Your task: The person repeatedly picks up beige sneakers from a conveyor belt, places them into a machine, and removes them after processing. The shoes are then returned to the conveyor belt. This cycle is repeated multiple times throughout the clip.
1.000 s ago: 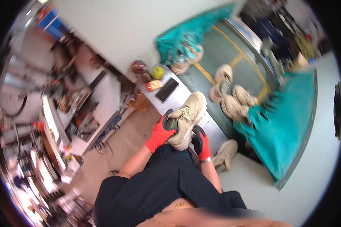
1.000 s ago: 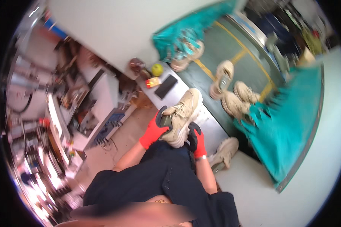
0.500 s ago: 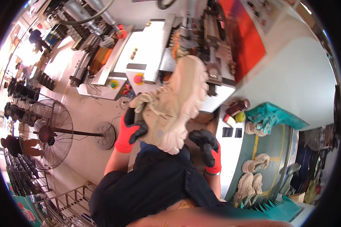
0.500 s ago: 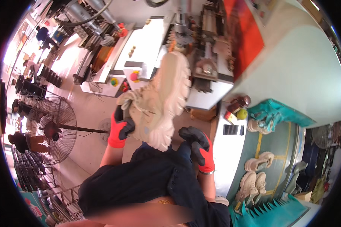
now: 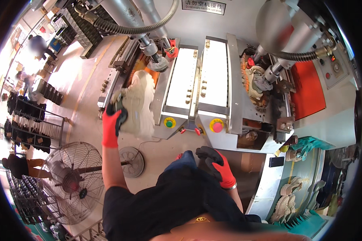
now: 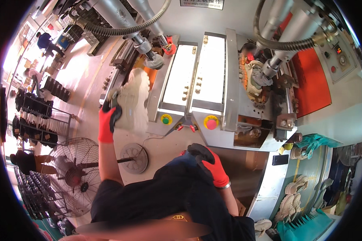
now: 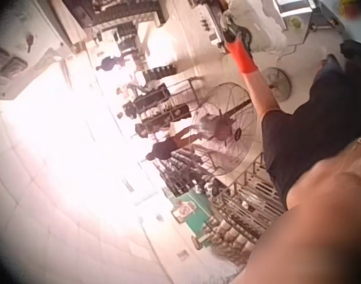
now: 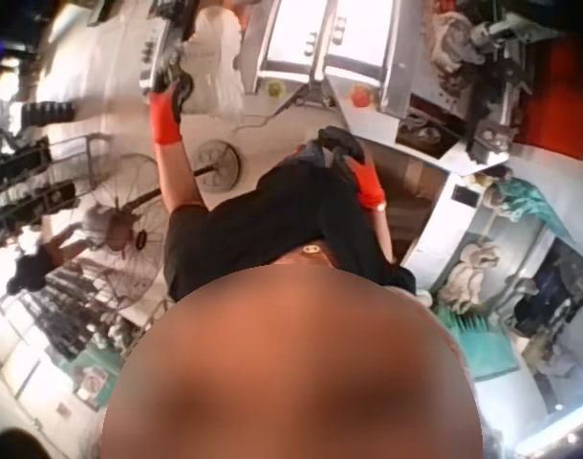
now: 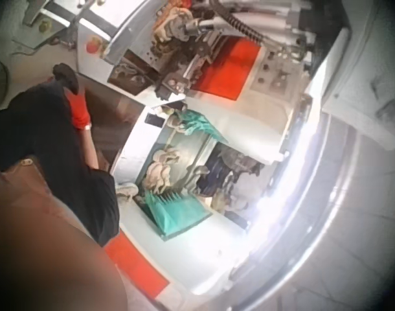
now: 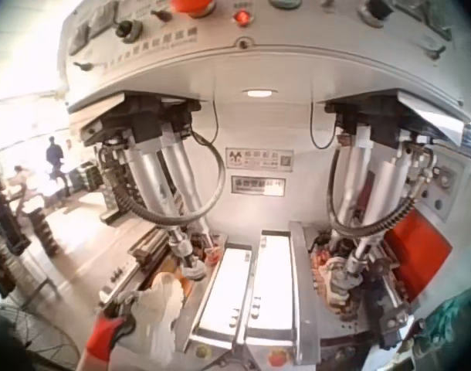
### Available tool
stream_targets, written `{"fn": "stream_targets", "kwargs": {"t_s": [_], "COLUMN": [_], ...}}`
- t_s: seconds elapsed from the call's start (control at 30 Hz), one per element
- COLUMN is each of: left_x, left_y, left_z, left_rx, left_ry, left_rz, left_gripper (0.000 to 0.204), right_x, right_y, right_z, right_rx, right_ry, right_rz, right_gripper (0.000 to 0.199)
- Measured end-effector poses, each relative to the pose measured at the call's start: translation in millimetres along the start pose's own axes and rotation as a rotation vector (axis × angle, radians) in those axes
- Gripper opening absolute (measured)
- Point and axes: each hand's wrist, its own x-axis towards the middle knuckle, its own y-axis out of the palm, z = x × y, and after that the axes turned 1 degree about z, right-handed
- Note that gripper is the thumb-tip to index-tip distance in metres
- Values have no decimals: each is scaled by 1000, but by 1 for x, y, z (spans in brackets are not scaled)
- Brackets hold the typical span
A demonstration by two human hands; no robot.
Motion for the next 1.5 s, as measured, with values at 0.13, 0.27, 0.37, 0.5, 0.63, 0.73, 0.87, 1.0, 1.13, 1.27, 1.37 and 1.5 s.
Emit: {"fn": "stream_targets", "kwargs": {"t_s": [0.13, 0.27, 0.37, 0.5, 0.63, 0.73, 0.87, 1.0, 1.13, 1.27, 1.37, 1.5], "left_x": [165, 274, 303, 288, 305, 286, 265, 270, 274, 215, 76, -33], "left_y": [-27, -9, 28, 87, 80, 79, 76, 80, 60, 79, 120, 185], "left_z": [21, 50, 68, 85, 100, 123, 138, 132, 143, 152, 129, 130], "left_rx": [121, 545, 1151, 1465, 1368, 1379, 1337, 1290, 942, 900, 751, 862], "left_ry": [-58, 129, 126, 97, 169, 182, 231, 174, 255, 479, 415, 477], "left_rz": [185, 196, 73, 93, 8, 10, -51, -26, -109, -141, 5, 433], "left_gripper": [47, 58, 75, 88, 91, 91, 91, 95, 101, 94, 86, 90], "right_x": [8, 7, 6, 17, 30, 37, 40, 51, 47, 32, 31, 44], "right_y": [25, 38, 35, 44, 50, 51, 51, 53, 47, 22, -7, -67], "right_z": [3, 1, -17, -24, -27, -25, -19, -11, -17, -21, -7, 10], "right_rx": [6, 108, 10, 98, 63, 32, 43, 91, 9, 51, 122, -27], "right_ry": [65, 23, -18, -57, -32, -45, -48, -45, -31, -97, -184, -292], "right_rz": [-161, -339, -436, -535, -557, -556, -535, -519, -464, -506, -507, -588], "right_gripper": [47, 46, 50, 51, 52, 53, 54, 50, 56, 54, 52, 45]}}
